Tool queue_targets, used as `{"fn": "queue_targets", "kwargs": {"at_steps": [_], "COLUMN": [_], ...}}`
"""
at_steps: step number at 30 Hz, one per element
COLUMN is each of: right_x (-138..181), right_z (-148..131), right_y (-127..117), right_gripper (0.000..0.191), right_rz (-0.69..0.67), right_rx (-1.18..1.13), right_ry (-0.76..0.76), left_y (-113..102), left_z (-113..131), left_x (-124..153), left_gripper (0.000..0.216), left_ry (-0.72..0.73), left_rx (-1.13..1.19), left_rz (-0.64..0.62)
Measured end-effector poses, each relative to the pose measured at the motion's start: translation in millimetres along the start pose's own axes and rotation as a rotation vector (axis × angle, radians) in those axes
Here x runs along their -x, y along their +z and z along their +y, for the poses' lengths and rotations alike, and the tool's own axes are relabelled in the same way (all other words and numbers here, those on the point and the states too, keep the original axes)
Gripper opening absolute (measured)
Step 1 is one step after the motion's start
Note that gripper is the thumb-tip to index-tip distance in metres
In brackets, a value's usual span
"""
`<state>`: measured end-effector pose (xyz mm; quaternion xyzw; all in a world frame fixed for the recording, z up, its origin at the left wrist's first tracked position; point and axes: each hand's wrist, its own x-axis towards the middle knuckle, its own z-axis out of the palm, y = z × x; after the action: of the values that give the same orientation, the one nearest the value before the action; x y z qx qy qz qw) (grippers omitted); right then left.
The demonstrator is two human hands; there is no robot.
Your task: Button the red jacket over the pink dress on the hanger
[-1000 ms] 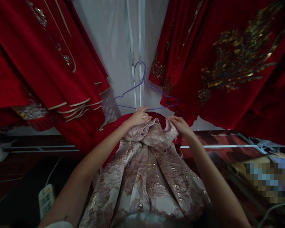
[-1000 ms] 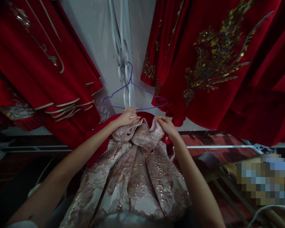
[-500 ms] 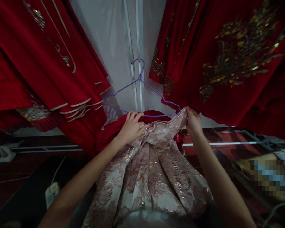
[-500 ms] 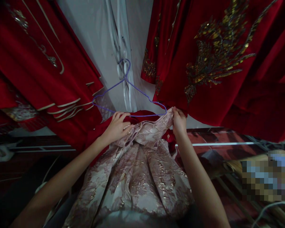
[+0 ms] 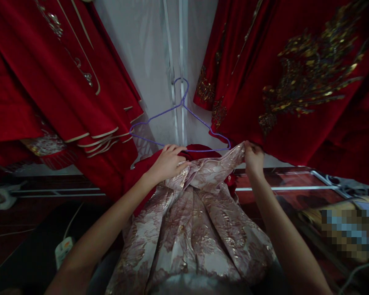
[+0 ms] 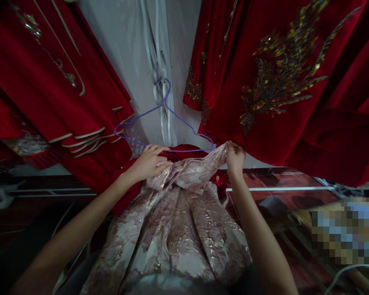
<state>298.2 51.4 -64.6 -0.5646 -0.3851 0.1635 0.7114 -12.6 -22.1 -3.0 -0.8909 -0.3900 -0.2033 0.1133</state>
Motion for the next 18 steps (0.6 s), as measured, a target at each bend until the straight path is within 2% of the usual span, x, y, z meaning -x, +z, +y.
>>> {"fn": "queue_targets", "kwargs": {"at_steps": [2,8,14,18], "right_x": [3,17,10,12], "right_z": [0,-16,0,-2], "right_y": [2,9,5,6], "right_gripper": [0.034,0.032,0.03,0.03], "right_rz": [-0.01,-0.166,-0.067,-0.074], "right_rx": [-0.039,-0.222,-0.136,-0.181], "right_ry": [0.019,0.06,0.078,0.063], "left_y": [-1,-4,-7,-7], "left_z": [-1,-2,-6,-6], "left_x": [1,1,3,3], "left_gripper": [0.035,0.038,0.036,0.036], "left_ry": [0.007,0.022,0.017,0.026], "left_rx": [0.005,-0.017,0.039,0.057], "left_rz": [-0.001,-0.047,-0.033,-0.036]}}
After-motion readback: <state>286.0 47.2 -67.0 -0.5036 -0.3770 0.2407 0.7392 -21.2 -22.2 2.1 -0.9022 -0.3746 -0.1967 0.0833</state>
